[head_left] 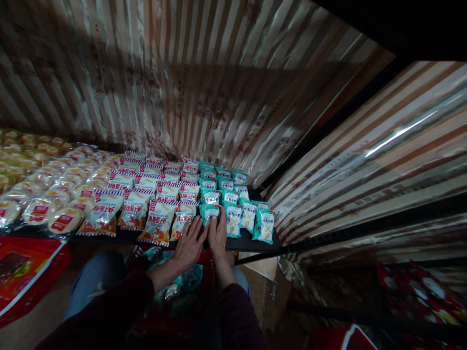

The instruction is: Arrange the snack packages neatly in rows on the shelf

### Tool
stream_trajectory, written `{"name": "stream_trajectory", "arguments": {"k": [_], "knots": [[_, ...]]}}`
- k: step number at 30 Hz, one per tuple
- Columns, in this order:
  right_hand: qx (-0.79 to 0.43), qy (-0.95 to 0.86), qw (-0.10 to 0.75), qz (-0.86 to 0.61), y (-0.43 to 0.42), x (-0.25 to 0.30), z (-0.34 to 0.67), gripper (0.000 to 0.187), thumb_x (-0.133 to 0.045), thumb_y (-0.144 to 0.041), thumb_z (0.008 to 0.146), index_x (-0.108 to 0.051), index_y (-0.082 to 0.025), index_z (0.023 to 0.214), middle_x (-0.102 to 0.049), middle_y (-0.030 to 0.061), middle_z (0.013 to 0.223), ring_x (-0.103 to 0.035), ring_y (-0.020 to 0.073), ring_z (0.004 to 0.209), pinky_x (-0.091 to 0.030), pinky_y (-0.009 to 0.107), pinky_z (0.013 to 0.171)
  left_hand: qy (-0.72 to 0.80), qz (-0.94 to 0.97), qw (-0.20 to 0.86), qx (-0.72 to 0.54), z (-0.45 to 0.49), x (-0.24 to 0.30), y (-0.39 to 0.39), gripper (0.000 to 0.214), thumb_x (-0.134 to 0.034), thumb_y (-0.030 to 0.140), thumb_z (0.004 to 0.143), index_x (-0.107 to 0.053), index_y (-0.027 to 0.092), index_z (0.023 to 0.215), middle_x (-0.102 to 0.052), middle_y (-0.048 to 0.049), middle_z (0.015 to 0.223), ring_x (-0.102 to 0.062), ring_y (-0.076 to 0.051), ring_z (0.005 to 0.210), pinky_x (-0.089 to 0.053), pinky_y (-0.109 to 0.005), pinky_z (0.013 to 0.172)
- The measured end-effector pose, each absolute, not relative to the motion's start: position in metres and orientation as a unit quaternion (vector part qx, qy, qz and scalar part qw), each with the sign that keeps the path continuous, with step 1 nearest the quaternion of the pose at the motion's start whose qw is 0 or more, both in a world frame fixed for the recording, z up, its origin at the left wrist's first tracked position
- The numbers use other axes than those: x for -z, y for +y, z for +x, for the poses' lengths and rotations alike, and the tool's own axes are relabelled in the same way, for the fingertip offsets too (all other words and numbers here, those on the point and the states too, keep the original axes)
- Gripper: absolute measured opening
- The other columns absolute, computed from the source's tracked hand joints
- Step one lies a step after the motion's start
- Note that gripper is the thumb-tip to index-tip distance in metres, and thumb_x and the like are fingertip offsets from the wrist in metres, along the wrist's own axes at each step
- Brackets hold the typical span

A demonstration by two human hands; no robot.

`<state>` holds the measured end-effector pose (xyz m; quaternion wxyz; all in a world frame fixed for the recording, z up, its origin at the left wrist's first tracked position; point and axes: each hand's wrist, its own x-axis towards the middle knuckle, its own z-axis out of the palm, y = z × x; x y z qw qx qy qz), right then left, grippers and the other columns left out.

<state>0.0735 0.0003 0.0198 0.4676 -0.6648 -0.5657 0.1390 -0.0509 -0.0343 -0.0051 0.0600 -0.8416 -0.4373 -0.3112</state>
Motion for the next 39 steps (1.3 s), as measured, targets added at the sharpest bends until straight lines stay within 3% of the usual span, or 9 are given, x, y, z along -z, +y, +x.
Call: {"name": "stream_trajectory", "arguments": {"k": [14, 27, 33, 39], "knots": [[-0.193, -0.600, 0.426, -0.649, 0.027, -0.028, 0.081, 0.070, -0.026, -0.057, 0.094, -0.030, -0.012, 0.147, -0.038, 0.0161, 0.148, -0.034, 0.0229, 0.139, -0.030, 0.042, 0.111, -0.462, -0.831, 0.063, 0.304, -0.052, 0.007, -0.030, 0.056, -0.052, 0.030, 0.088, -0.042, 0.014, 0.141, -0.039, -0.0171, 0.147, -0.020, -0.030, 0.143, -0.017, -0.049, 0.117], [-0.107, -0.633, 0.408, -0.649, 0.026, -0.026, 0.088, 0.065, -0.029, -0.052, 0.095, -0.034, -0.010, 0.144, -0.043, 0.0190, 0.144, -0.040, 0.0257, 0.134, -0.035, 0.047, 0.108, -0.462, -0.831, 0.049, 0.306, -0.046, 0.003, -0.030, 0.054, -0.051, 0.031, 0.088, -0.044, 0.014, 0.139, -0.034, -0.0165, 0.150, -0.019, -0.030, 0.143, -0.018, -0.049, 0.116], [-0.046, -0.654, 0.399, -0.641, 0.024, -0.027, 0.089, 0.057, -0.030, -0.045, 0.097, -0.038, -0.010, 0.141, -0.037, 0.0192, 0.148, -0.031, 0.0252, 0.139, -0.033, 0.048, 0.110, -0.468, -0.831, 0.047, 0.297, -0.047, 0.004, -0.032, 0.060, -0.052, 0.033, 0.087, -0.039, 0.014, 0.143, -0.030, -0.0157, 0.152, -0.016, -0.030, 0.144, -0.016, -0.049, 0.117], [-0.015, -0.656, 0.396, -0.642, 0.023, -0.021, 0.088, 0.055, -0.028, -0.044, 0.098, -0.046, -0.009, 0.136, -0.040, 0.0204, 0.145, -0.033, 0.0249, 0.138, -0.033, 0.049, 0.110, -0.464, -0.839, 0.043, 0.281, -0.048, 0.005, -0.030, 0.060, -0.050, 0.031, 0.089, -0.036, 0.012, 0.144, -0.030, -0.0173, 0.152, -0.014, -0.031, 0.144, -0.016, -0.050, 0.117]]}}
